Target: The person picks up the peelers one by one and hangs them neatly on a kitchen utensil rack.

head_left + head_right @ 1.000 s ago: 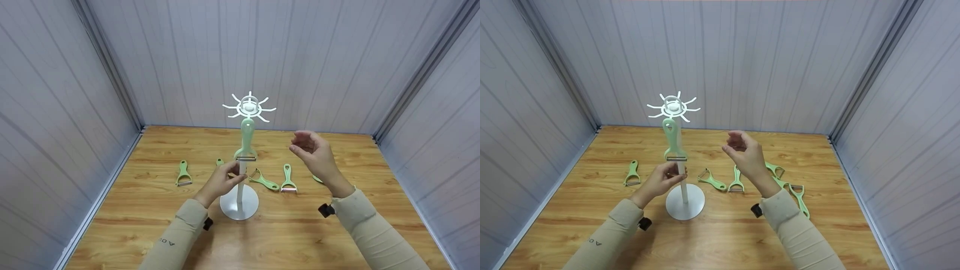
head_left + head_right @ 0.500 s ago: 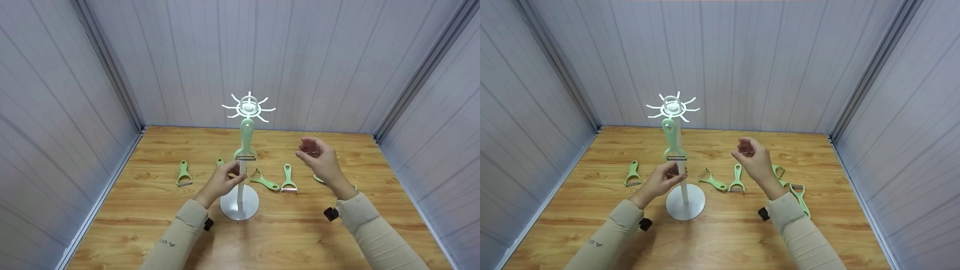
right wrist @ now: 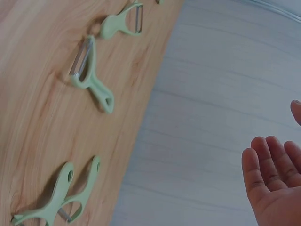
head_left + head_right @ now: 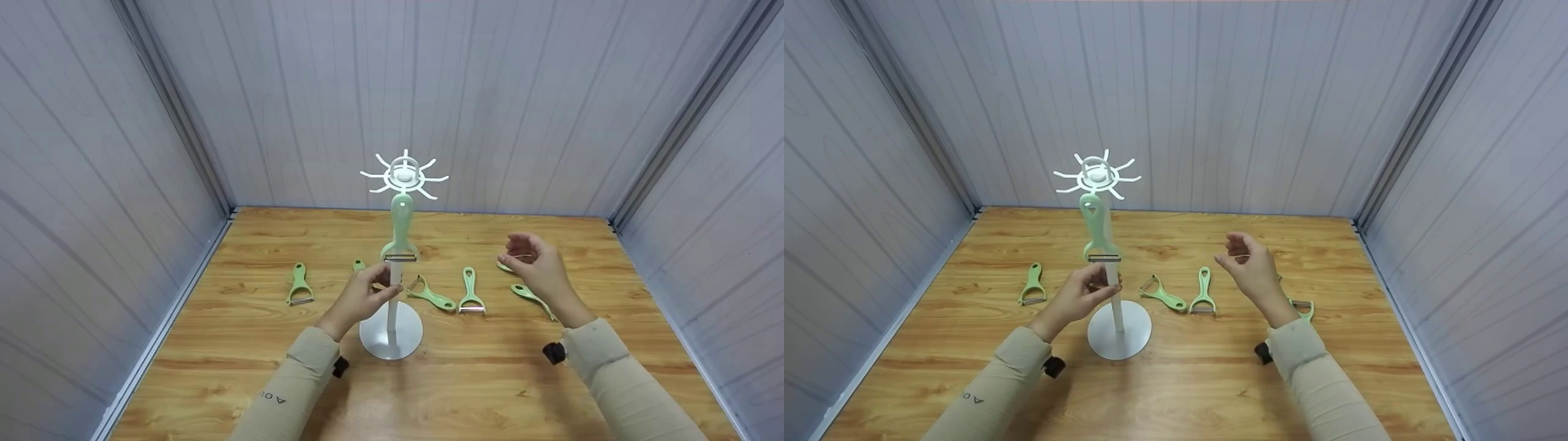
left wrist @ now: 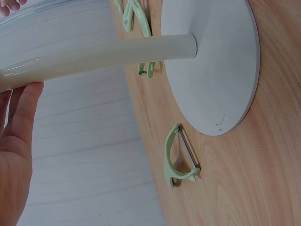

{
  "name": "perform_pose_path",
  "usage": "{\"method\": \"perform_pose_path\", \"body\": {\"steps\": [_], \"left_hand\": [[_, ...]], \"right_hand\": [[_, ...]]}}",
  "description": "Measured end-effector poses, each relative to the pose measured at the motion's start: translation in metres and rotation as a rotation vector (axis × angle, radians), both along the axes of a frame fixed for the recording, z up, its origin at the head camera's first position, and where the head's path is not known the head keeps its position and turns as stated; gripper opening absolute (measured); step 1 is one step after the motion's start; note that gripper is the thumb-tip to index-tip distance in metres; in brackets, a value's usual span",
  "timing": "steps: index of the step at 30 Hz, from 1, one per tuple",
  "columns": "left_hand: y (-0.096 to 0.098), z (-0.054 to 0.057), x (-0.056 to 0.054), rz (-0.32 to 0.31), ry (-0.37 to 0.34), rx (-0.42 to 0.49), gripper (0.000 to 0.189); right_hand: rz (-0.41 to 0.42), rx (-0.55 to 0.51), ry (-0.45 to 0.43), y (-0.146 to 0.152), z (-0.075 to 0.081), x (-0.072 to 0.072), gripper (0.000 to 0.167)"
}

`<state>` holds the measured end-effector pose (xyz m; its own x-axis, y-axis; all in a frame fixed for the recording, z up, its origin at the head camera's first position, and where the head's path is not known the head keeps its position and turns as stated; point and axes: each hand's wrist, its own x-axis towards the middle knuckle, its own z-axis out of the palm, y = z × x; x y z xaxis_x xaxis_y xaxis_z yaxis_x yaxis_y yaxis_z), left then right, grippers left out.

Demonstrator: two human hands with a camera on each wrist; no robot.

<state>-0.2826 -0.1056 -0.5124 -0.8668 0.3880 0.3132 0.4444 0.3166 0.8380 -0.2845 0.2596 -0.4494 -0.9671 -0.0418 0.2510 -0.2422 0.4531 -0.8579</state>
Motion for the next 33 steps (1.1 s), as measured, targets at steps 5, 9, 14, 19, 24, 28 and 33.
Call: {"method": "perform_pose_path", "body": {"steps": [5,9,14,19,24,28,33], "left_hand": [[0.0,0.0,-0.001,0.003,0.004,-0.009,0.019],[0.0,0.0,0.0,0.005,-0.015,-0.013,0.018],[0.0,-0.001,0.001,0.005,-0.03,-0.012,0.015],[-0.001,0.0,0.001,0.005,-0.018,-0.004,0.016],[-0.001,-0.001,0.0,0.013,-0.014,-0.006,0.017],[-0.001,0.001,0.001,0.014,-0.018,-0.015,0.019],[-0.001,0.002,0.002,0.012,-0.022,-0.016,0.02]], "right_hand": [[0.007,0.072,-0.007,0.012,-0.005,-0.003,0.05],[-0.001,0.114,-0.013,0.023,-0.011,-0.005,0.052],[-0.011,0.167,-0.037,0.037,-0.022,-0.005,0.053],[-0.001,0.198,-0.057,0.05,-0.035,-0.003,0.055],[-0.004,0.206,-0.067,0.06,-0.044,-0.004,0.055],[-0.005,0.235,-0.079,0.066,-0.05,-0.005,0.056],[-0.004,0.288,-0.075,0.071,-0.057,-0.007,0.058]]}}
